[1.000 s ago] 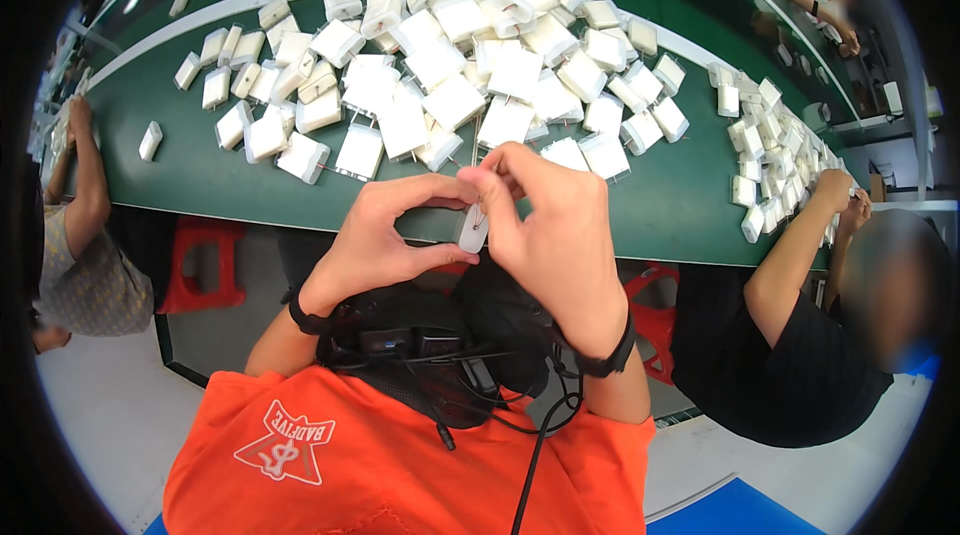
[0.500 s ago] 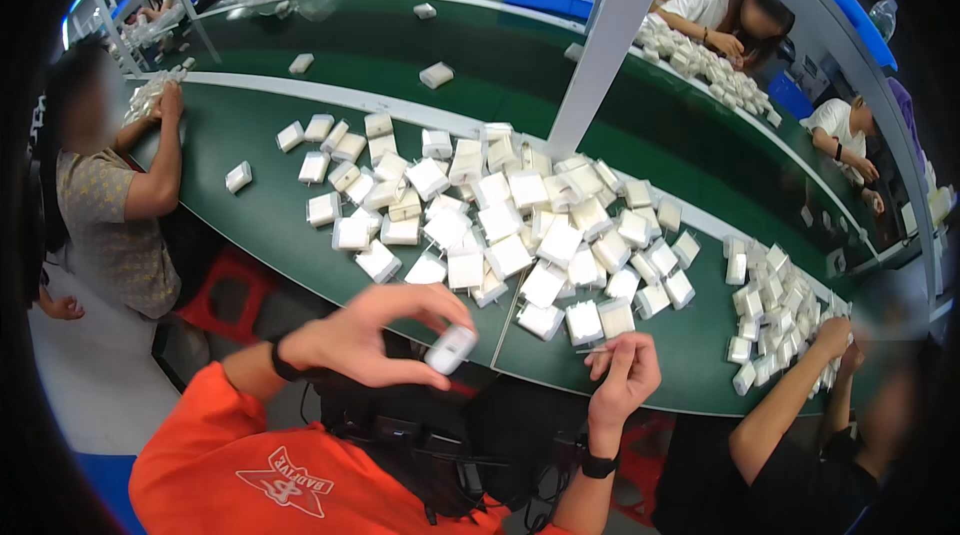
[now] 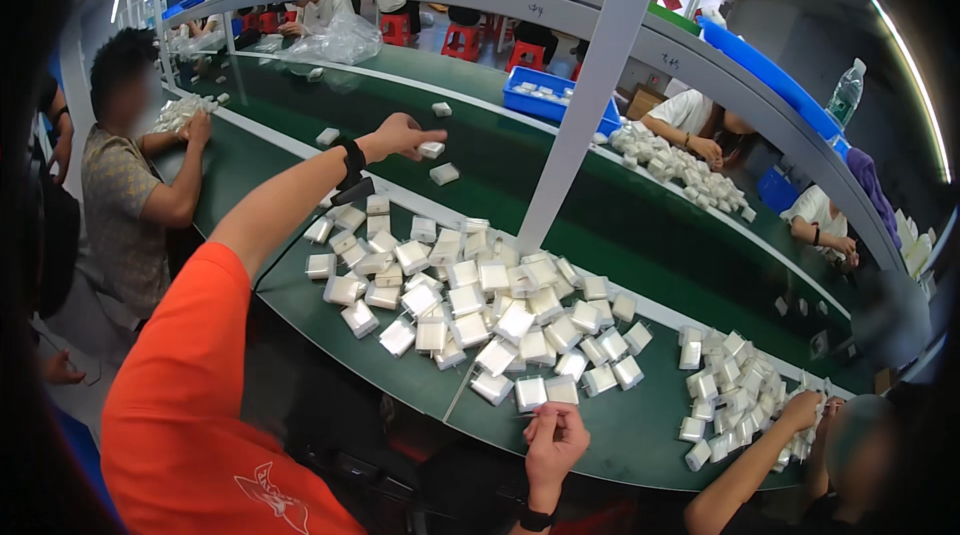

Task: The recorder is assembling small electronic components at a factory workbench, specifically focusing on a small white rectangular casing.

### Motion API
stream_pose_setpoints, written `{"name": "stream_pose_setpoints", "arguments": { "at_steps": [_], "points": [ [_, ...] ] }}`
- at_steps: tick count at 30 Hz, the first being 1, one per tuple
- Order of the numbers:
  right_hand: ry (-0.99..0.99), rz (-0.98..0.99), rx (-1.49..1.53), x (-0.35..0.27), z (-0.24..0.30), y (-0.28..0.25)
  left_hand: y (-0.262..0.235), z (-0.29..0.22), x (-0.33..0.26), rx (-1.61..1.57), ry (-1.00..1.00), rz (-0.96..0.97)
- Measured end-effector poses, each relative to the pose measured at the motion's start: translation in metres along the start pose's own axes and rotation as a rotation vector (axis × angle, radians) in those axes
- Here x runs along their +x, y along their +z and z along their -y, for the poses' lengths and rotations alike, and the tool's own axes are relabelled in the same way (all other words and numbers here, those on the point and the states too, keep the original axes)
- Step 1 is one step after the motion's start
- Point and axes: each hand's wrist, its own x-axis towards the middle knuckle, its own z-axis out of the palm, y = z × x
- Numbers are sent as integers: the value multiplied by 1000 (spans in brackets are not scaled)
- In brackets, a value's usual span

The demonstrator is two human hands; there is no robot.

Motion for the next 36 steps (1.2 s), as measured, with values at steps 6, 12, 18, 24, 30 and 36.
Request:
{"name": "stream_pose_setpoints", "arguments": {
  "at_steps": [6,12,18,24,30,36],
  "points": [
    [-26,-34,-21,-4,4,-3,51,12,15,310,165,21],
    [16,-67,-39,0,3,-1,85,24,-2,482,513,137],
    [-10,-26,-54,-2,2,0,34,-20,-33,159,586,288],
    [-23,-126,-13,-11,6,-5,-38,-101,-159,-53,572,517],
    [-310,-16,-241,-1,15,11,-33,-91,-284,-305,544,609],
    [-192,140,-109,-25,50,44,33,-60,-354,-1063,-202,815]
  ]
}}
